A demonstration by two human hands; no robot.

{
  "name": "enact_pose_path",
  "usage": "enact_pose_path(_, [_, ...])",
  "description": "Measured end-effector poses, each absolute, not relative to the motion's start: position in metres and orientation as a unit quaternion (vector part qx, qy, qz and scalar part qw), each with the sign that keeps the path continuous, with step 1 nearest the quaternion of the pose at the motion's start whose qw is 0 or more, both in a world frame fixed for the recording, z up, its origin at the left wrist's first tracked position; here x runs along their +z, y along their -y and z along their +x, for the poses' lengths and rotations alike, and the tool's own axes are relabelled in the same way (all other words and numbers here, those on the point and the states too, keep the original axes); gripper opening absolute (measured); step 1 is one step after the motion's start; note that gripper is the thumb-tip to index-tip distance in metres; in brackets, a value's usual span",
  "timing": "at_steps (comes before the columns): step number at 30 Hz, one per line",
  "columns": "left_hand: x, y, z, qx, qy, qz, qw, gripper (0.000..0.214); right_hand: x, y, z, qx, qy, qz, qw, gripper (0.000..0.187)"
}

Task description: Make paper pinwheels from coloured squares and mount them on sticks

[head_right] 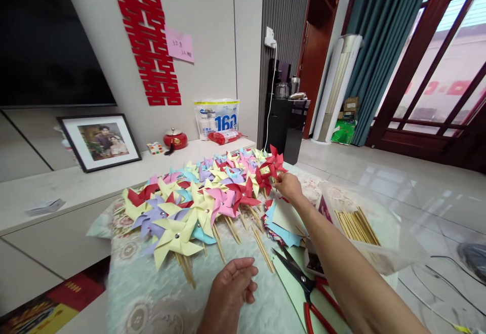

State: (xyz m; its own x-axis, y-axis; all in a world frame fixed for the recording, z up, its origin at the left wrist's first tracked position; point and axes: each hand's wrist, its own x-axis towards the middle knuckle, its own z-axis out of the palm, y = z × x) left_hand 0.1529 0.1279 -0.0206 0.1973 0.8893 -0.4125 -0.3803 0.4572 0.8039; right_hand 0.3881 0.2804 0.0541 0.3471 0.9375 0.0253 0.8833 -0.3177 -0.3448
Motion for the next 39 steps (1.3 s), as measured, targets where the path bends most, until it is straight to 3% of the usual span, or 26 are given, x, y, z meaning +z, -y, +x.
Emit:
enact_pose_path(14, [-0.038,-0.133,0.153,0.423,-0.452,0.286,0.732,0.033,0.038,-0.291,0.381,0.137,0.567,-0.811,0.039,0.032])
enact_pose_path(39, [-0.033,-0.133,0.152,0.419,-0.443,0.285,0.740,0.035,0.031,-0.302,0.377,0.136,0.558,-0.819,0.002,0.032])
